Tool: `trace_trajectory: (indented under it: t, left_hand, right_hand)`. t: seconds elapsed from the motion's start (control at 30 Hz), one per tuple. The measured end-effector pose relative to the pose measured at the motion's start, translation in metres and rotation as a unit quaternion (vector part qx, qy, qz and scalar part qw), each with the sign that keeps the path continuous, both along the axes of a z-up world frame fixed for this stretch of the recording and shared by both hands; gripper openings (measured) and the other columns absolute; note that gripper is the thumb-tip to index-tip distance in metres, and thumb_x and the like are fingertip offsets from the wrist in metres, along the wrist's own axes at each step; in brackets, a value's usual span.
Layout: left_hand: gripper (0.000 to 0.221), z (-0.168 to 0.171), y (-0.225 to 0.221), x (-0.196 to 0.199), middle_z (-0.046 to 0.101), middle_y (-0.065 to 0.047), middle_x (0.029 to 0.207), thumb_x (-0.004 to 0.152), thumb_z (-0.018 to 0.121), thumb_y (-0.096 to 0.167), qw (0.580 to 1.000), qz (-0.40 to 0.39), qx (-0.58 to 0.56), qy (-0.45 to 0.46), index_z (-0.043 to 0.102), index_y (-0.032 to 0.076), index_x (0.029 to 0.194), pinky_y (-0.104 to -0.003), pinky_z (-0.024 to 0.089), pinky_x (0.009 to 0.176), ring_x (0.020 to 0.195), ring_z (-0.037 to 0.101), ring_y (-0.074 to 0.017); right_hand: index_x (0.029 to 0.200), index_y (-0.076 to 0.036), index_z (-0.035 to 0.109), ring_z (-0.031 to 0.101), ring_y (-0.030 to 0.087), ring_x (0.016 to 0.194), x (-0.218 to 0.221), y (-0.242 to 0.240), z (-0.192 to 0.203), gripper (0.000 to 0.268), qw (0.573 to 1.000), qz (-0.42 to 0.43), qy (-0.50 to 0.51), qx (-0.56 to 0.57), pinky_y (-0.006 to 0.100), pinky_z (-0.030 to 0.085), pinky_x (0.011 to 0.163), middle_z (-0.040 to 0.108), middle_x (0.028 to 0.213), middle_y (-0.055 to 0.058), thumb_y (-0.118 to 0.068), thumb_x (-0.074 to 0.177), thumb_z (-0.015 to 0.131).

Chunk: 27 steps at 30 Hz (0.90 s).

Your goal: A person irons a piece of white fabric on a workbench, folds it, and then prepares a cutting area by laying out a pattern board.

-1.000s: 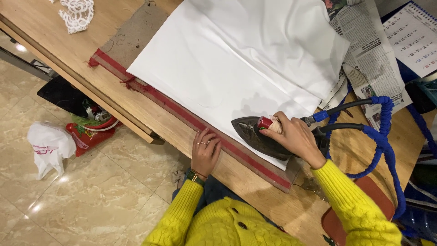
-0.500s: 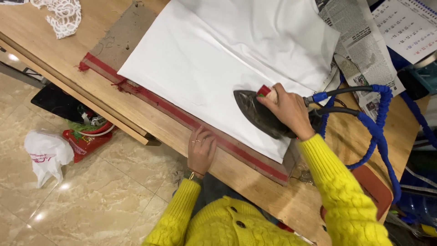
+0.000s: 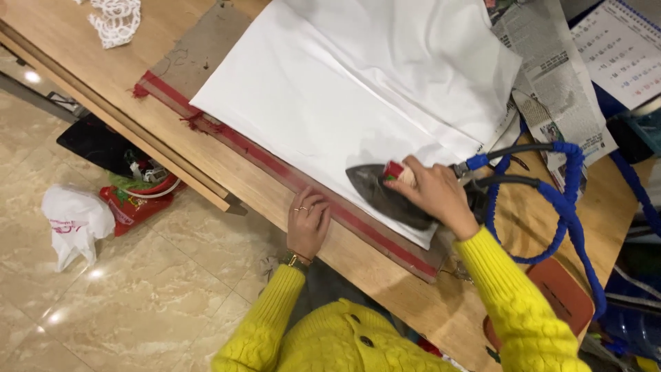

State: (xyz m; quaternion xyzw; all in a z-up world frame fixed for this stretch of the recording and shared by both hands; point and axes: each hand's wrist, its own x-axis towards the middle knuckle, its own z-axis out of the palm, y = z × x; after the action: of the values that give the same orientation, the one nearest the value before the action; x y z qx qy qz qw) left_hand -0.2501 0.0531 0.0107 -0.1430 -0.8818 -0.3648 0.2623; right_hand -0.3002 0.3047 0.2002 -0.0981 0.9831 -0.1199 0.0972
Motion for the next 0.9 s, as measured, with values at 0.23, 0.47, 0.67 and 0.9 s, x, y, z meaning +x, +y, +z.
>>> trace_trajectory:
  t: [0.23, 0.47, 0.67, 0.9]
  left_hand:
    - [0.004, 0.002, 0.003, -0.001, 0.068, -0.006, 0.102, 0.090, 0.073, 0.012, 0.999, -0.039, 0.009, 0.004, 0.072, 0.009, 0.093, -0.051, 0.051, 0.101, 0.115, 0.065, -0.0350]
    - [0.007, 0.003, 0.001, -0.001, 0.068, -0.007, 0.100, 0.093, 0.070, 0.012, 0.998, -0.061, 0.021, 0.026, 0.071, 0.006, 0.095, -0.050, 0.049, 0.103, 0.118, 0.065, -0.0340]
    - [0.007, 0.003, 0.000, -0.003, 0.067, -0.008, 0.097, 0.094, 0.068, 0.013, 0.994, -0.086, 0.040, 0.045, 0.070, 0.006, 0.094, -0.052, 0.052, 0.098, 0.113, 0.066, -0.0372]
    - [0.010, -0.018, -0.001, -0.002, 0.068, -0.009, 0.101, 0.095, 0.067, 0.014, 0.997, -0.048, 0.032, 0.048, 0.069, 0.004, 0.093, -0.054, 0.049, 0.102, 0.118, 0.064, -0.0383]
  right_hand:
    - [0.114, -0.012, 0.057, 0.074, 0.046, 0.081, 0.006, -0.027, 0.006, 0.052, 1.000, 0.010, -0.022, -0.013, 0.049, 0.055, 0.077, 0.073, 0.074, 0.027, -0.059, 0.093, 0.064]
    - [0.107, -0.008, 0.057, 0.074, 0.045, 0.086, -0.036, -0.060, -0.004, 0.055, 1.000, 0.012, -0.006, -0.006, 0.051, 0.053, 0.081, 0.074, 0.082, 0.028, -0.062, 0.097, 0.057]
    - [0.103, -0.009, 0.057, 0.075, 0.040, 0.087, -0.078, -0.107, -0.018, 0.055, 0.998, 0.044, 0.032, -0.021, 0.048, 0.053, 0.080, 0.074, 0.083, 0.024, -0.064, 0.098, 0.054]
    - [0.100, -0.006, 0.059, 0.075, 0.043, 0.086, -0.134, -0.158, -0.021, 0.051, 0.993, 0.075, 0.078, -0.056, 0.051, 0.054, 0.079, 0.073, 0.084, 0.028, -0.057, 0.100, 0.056]
